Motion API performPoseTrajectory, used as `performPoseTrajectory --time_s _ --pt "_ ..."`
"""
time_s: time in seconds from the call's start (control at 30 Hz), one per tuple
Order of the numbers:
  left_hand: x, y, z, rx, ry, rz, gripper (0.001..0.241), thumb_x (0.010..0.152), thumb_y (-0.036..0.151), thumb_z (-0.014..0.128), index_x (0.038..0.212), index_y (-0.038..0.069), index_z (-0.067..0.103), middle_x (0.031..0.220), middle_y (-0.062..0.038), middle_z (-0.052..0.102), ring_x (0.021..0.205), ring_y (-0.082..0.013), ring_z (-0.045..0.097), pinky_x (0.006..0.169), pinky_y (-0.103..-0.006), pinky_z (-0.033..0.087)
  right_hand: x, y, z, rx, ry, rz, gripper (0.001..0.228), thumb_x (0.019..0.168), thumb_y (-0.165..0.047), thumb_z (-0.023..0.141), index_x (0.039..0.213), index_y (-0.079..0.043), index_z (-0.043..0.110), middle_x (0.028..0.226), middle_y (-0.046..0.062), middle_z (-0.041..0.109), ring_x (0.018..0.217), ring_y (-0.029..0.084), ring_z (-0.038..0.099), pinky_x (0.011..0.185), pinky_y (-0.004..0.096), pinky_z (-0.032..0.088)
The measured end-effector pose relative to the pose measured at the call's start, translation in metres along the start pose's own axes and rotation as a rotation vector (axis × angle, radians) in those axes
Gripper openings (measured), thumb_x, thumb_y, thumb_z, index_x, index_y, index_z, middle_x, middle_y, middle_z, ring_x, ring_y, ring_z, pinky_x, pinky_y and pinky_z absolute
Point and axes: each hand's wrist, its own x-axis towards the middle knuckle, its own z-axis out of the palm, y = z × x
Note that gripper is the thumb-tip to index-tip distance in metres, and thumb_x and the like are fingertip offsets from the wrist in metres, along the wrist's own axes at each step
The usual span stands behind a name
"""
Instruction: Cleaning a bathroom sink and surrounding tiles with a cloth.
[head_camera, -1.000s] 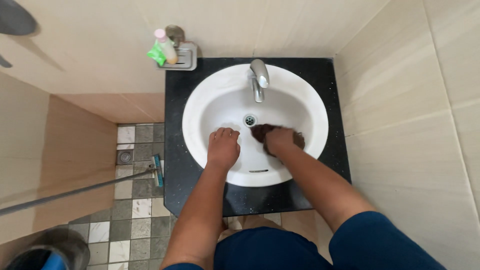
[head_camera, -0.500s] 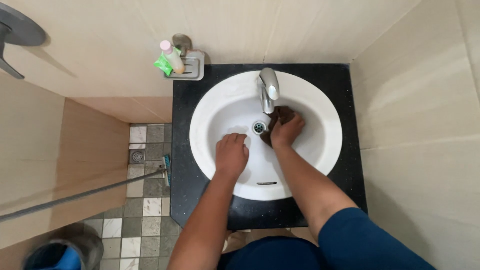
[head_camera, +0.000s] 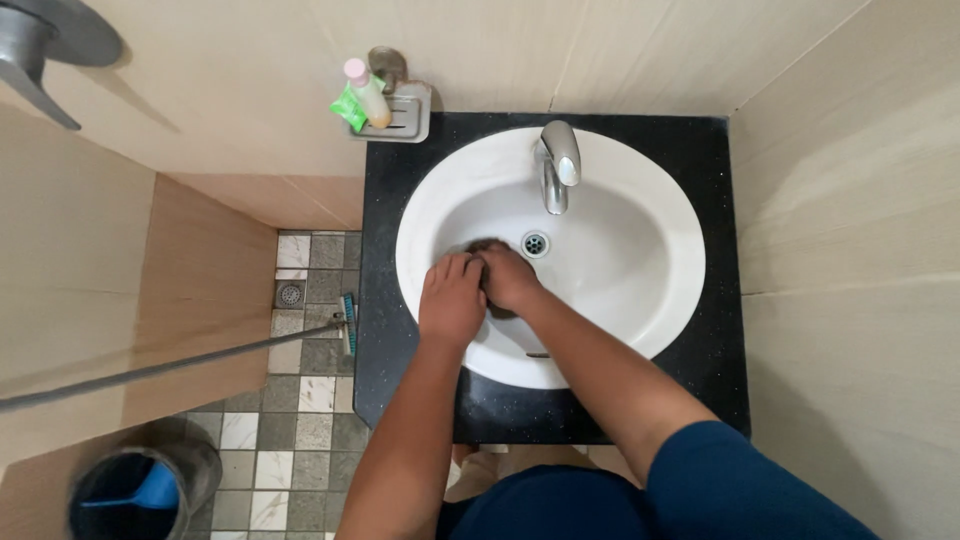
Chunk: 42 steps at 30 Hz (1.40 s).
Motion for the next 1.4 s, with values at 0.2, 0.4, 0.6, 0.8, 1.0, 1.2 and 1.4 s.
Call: performPoseTrajectory --time_s 0.2,0.4,0.6,0.8,1.0,1.2,1.4 --pt "0.002 0.002 0.031 0.157 -0.108 0.008 0.033 0.099 0.034 0.054 0.128 0.019 0.056 0.127 -0.004 0.062 0.129 -0.0233 0.052 0.109 -0.0393 0.031 -0.028 0.006 -0.011 -0.075 -0.375 0.064 0.043 0.078 -0.023 0.07 0.119 -0.011 0.074 0.115 0.017 0.074 0.118 0.038 0.067 0.099 0.05 0.055" --pt "-0.014 0.023 0.046 0.105 -0.206 0.062 0.033 0.1 0.039 0.05 0.126 0.021 0.059 0.122 -0.004 0.065 0.121 -0.0274 0.06 0.1 -0.0446 0.043 -0.082 -0.018 -0.062 -0.17 -0.501 0.284 0.054 0.067 -0.027 0.078 0.12 -0.017 0.078 0.114 0.012 0.077 0.116 0.033 0.069 0.097 0.044 0.056" --pt "-0.033 0.032 0.036 0.01 -0.192 0.125 0.036 0.101 0.036 0.046 0.131 0.022 0.061 0.117 -0.003 0.065 0.115 -0.0269 0.063 0.093 -0.0436 0.049 -0.119 -0.034 -0.067 -0.212 -0.425 0.311 0.054 0.074 -0.029 0.075 0.127 -0.017 0.075 0.121 0.012 0.075 0.122 0.036 0.066 0.103 0.049 0.053" --pt "-0.046 0.024 0.032 -0.001 -0.14 0.134 0.037 0.1 0.031 0.047 0.131 0.018 0.064 0.116 -0.006 0.067 0.114 -0.0284 0.063 0.094 -0.0446 0.049 -0.139 -0.053 -0.063 -0.291 -0.259 0.329 0.054 0.073 -0.032 0.075 0.126 -0.023 0.074 0.114 0.007 0.077 0.115 0.034 0.07 0.097 0.05 0.056" --pt "-0.067 0.027 0.023 -0.014 -0.129 0.169 0.038 0.102 0.031 0.045 0.132 0.019 0.064 0.116 -0.005 0.068 0.115 -0.0277 0.064 0.095 -0.0434 0.049 -0.176 -0.083 -0.07 -0.311 -0.16 0.322 0.044 0.076 -0.026 0.074 0.119 -0.017 0.077 0.11 0.009 0.077 0.109 0.038 0.071 0.092 0.053 0.057" --pt "-0.108 0.034 0.009 -0.11 -0.083 0.209 0.04 0.102 0.031 0.043 0.135 0.015 0.06 0.117 -0.007 0.068 0.119 -0.0288 0.061 0.102 -0.0435 0.042 -0.224 -0.085 -0.04 -0.408 0.084 0.262 0.043 0.083 -0.031 0.077 0.122 -0.013 0.07 0.119 0.01 0.065 0.115 0.036 0.062 0.092 0.053 0.054" --pt "-0.152 0.031 0.006 -0.308 0.07 0.255 0.042 0.102 0.019 0.044 0.139 0.006 0.057 0.128 -0.016 0.065 0.133 -0.0329 0.052 0.118 -0.0461 0.032 -0.259 -0.066 0.011 -0.422 0.466 0.029 0.043 0.076 -0.022 0.086 0.114 -0.014 0.068 0.11 0.006 0.058 0.102 0.03 0.058 0.082 0.044 0.047"
